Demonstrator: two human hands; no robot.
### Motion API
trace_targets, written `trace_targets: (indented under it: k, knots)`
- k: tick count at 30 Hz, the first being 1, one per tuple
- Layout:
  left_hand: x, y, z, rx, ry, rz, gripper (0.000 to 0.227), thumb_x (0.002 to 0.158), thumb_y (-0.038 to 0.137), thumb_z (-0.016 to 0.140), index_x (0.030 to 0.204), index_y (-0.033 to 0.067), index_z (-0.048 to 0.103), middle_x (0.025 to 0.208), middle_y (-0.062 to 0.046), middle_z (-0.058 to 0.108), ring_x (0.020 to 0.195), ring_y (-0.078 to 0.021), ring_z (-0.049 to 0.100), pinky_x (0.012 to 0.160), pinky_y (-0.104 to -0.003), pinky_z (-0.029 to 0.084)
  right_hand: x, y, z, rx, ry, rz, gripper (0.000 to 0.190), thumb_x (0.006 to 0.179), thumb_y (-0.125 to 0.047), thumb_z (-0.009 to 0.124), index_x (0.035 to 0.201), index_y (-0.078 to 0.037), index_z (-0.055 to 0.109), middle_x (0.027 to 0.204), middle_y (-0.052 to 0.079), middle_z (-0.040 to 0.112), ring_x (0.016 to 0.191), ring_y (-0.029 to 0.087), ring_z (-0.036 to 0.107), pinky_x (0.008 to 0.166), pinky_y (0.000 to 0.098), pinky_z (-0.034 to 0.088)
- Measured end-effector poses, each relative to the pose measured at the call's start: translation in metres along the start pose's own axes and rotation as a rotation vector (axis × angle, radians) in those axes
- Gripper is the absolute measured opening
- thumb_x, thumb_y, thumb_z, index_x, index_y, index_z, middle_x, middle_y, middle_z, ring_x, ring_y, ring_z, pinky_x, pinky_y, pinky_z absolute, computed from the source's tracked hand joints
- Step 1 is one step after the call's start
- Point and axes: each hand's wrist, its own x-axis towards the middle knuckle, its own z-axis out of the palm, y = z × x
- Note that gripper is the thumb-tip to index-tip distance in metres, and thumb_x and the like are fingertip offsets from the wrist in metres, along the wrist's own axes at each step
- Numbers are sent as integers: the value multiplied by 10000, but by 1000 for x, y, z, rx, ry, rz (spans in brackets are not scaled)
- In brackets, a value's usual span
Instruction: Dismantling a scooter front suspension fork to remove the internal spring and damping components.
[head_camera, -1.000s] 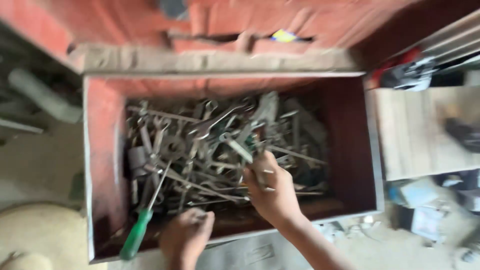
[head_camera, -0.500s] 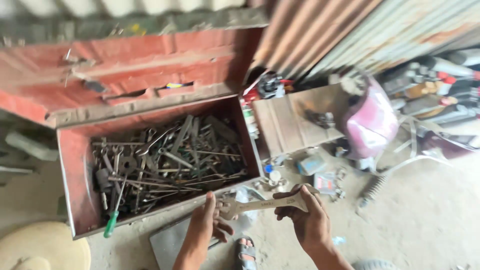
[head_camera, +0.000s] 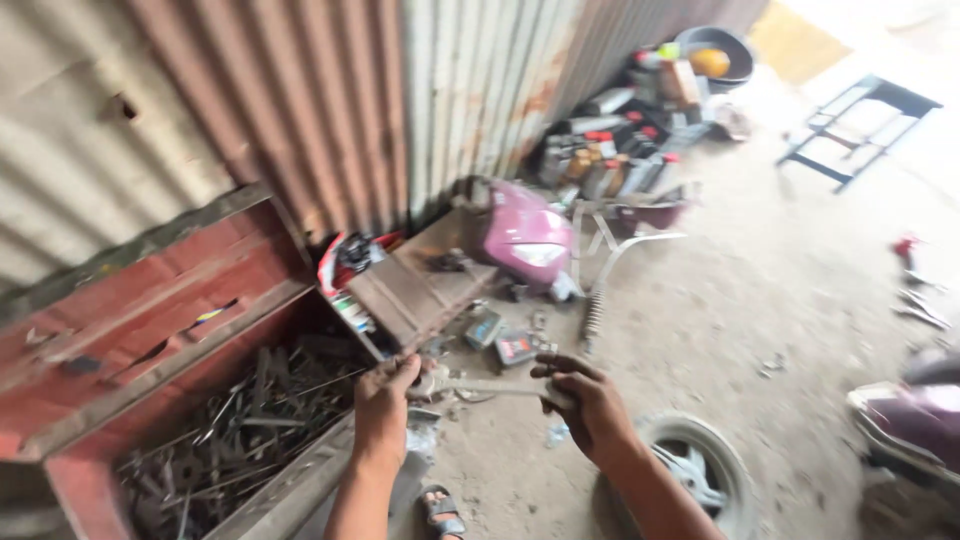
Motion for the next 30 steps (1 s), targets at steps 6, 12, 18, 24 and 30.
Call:
trace_targets:
  k: [6,12,18,24,30]
  knots:
    - [-90,16,121,71,-227,180,343,829,-55,609,1160,-4,682,1024,-48,747,932,-113,682,876,-255,528,-106,-87,-55,51,301,-181,355,941,-42,589,1284,46,615,986,144,646,825,245,661,778,404,573]
    - [-165,-10,218,122,-390,140,317,826,-95,652,1132,-23,694,1005,-93,754,919,-156,711,862,-281,564,-239,-147,-125,243,374,-260,353,967,-196,547,1235,18,630,1050,162,729,919,274,728,779,385,608]
    - [-248,-41,338,197,-621,126,309,806,-86,708,1106,-14,714,993,-106,763,886,-160,716,823,-285,583,-365,-181,-213,370,506,-375,336,1012,-240,534,1191,24,642,1034,171,742,982,296,719,833,417,587]
    - [-344,-164,472,116,-772,-87,314,789,-76,736,1098,-21,719,966,-112,762,820,-183,720,754,-322,617,-474,-192,-291,353,514,-511,335,1005,-187,538,1197,66,646,1134,194,741,1031,278,731,891,397,597]
    - [-482,-287,581,334,-1055,-425,241,794,-33,784,1018,-43,698,821,-142,750,668,-225,735,590,-345,611,-574,-156,-431,159,784,-477,228,1039,-185,604,1102,8,709,903,74,702,776,144,627,675,291,512]
